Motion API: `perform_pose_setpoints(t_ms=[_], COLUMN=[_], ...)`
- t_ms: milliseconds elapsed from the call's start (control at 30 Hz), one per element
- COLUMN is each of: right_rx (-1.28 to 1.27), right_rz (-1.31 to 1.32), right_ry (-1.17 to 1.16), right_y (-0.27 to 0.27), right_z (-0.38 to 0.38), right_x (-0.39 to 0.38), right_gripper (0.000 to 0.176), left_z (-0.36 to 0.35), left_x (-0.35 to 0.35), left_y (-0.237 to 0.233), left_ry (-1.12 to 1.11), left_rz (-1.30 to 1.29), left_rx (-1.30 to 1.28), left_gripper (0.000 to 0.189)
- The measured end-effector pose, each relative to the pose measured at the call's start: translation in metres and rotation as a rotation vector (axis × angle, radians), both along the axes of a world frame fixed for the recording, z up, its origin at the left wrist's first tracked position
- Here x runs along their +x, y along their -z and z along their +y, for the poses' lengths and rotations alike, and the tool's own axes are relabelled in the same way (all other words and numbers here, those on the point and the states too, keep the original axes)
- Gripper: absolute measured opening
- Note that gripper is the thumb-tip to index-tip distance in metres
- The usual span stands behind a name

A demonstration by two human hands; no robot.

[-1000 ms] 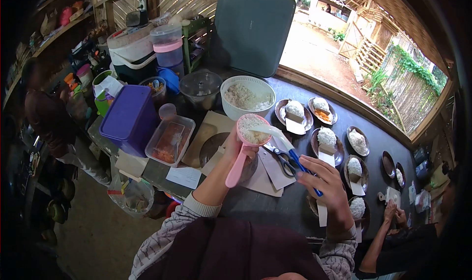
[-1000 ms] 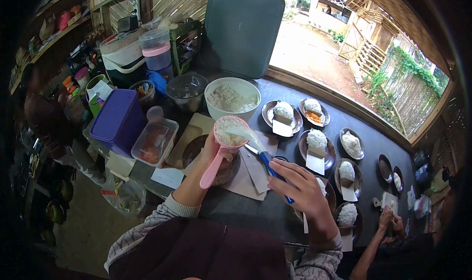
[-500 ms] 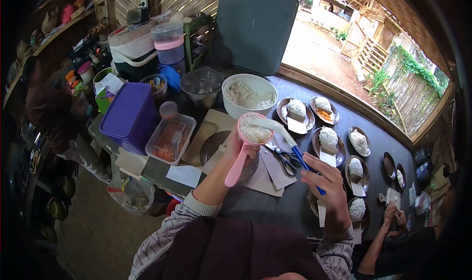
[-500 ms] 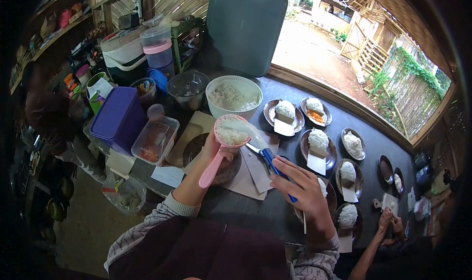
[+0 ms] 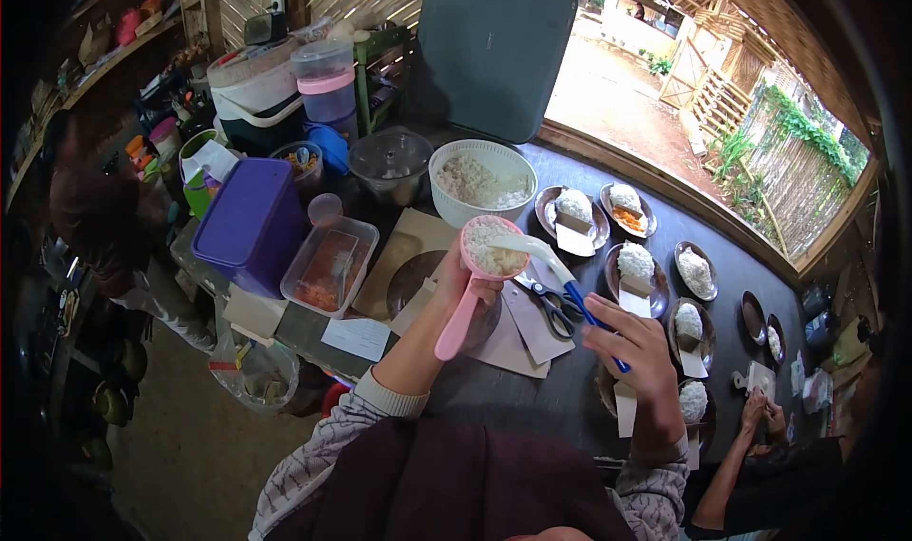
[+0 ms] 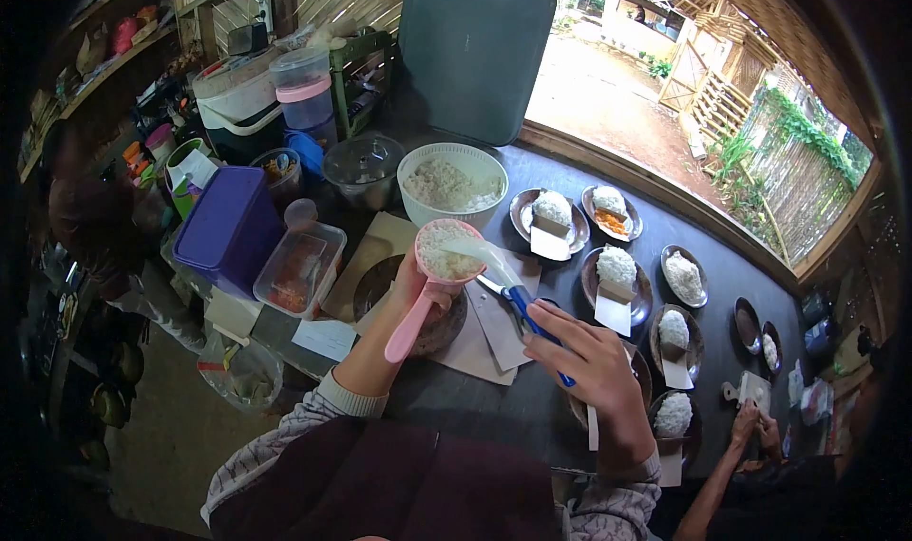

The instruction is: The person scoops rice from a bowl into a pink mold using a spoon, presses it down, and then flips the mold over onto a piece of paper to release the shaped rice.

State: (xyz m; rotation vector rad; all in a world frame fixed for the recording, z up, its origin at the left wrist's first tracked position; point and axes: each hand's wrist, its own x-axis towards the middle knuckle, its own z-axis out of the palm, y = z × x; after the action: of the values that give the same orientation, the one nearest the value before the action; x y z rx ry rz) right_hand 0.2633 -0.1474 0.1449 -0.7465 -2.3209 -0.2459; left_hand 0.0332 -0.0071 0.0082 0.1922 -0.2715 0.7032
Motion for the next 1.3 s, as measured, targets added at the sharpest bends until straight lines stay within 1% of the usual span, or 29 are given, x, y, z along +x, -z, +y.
perform_pose_setpoints(t_ms=[67,133,167,233,267,333,367,433,467,533,567,633,667,733,767,800,867,900,933,1000,1033,1167,1233,1267,1300], right_rx=[-0.017,0.033,0.034,-0.008,-0.009,0.044,0.045,0.010,0.009,0.050,0.051,-0.056,-0.057,-0.133,-0.176,-0.174,-0.238,-0.394,-0.394,-0.404,-0.341,-0.365,-0.384,-0.384,-0.386], right_rz=[-0.021,0.005,0.005,-0.076,-0.077,-0.035,-0.034,-0.121,-0.122,-0.005,-0.004,-0.087,-0.086,0.120,0.179,0.181,0.198,0.303,0.303,0.251,0.221,0.135,-0.103,-0.101,-0.106], right_ry=[0.003,0.005,0.005,0.006,0.007,-0.005,-0.007,-0.029,-0.029,-0.013,-0.015,-0.024,-0.021,0.074,0.079,0.080,0.165,0.194,0.196,0.243,0.252,0.336,0.571,0.574,0.602], right_y=[-0.001,0.000,0.000,-0.001,-0.001,0.002,0.003,0.004,0.004,0.004,0.003,0.002,0.002,0.002,-0.003,-0.007,-0.012,-0.010,-0.011,-0.016,-0.018,-0.025,-0.025,-0.021,-0.014], right_z=[0.000,0.000,0.000,0.000,0.000,0.001,0.003,0.004,0.003,0.001,0.001,0.000,-0.001,-0.002,-0.003,-0.001,0.001,0.002,0.003,0.008,0.009,0.009,0.008,0.008,0.010], right_x=[0.000,0.001,0.001,0.001,0.001,0.001,0.002,0.004,0.004,0.002,0.001,-0.001,0.000,0.003,0.003,0.005,0.014,0.018,0.023,0.029,0.028,0.024,0.019,0.016,0.014], right_gripper=[0.027,0.026,0.026,0.024,0.024,0.023,0.023,0.024,0.024,0.026,0.026,0.026,0.026,0.025,0.027,0.027,0.027,0.026,0.026,0.026,0.026,0.025,0.027,0.027,0.029], left_z=[-0.001,-0.004,-0.003,-0.001,0.000,0.002,0.004,0.005,0.005,0.002,0.002,0.002,0.002,0.000,0.000,-0.002,-0.005,-0.007,-0.009,-0.008,-0.008,-0.008,-0.012,-0.016,-0.020], left_x=[0.001,0.003,0.002,0.001,0.002,0.003,0.002,0.001,0.002,0.003,0.002,0.001,0.002,0.004,0.003,0.004,0.004,0.003,0.003,0.004,0.004,0.006,0.007,0.009,0.011], left_y=[0.001,-0.006,-0.005,0.000,0.002,0.002,0.004,0.007,0.009,0.003,0.003,0.005,0.005,0.002,0.000,-0.002,-0.007,-0.011,-0.012,-0.010,-0.010,-0.014,-0.019,-0.023,-0.027], left_ry=[0.006,0.009,0.009,0.010,0.011,0.072,0.070,0.084,0.084,0.043,0.042,-0.006,-0.004,0.004,0.004,-0.015,-0.029,-0.065,-0.102,-0.101,-0.101,-0.094,-0.065,-0.062,-0.130], left_rz=[0.024,-0.059,-0.059,-0.019,-0.020,-0.101,-0.100,-0.095,-0.096,-0.094,-0.093,-0.020,-0.019,0.020,0.022,0.053,0.084,0.131,0.179,0.182,0.186,0.198,0.183,0.184,0.265], left_rx=[-0.007,0.006,0.007,-0.033,-0.034,0.054,0.055,0.016,0.015,0.041,0.043,-0.009,-0.009,-0.009,-0.007,-0.010,-0.013,-0.033,-0.053,-0.022,0.009,0.059,0.067,0.069,0.034], left_gripper=[0.061,0.062,0.062,0.061,0.061,0.062,0.062,0.062,0.062,0.062,0.062,0.061,0.061,0.060,0.060,0.061,0.061,0.061,0.062,0.062,0.063,0.063,0.061,0.061,0.060])
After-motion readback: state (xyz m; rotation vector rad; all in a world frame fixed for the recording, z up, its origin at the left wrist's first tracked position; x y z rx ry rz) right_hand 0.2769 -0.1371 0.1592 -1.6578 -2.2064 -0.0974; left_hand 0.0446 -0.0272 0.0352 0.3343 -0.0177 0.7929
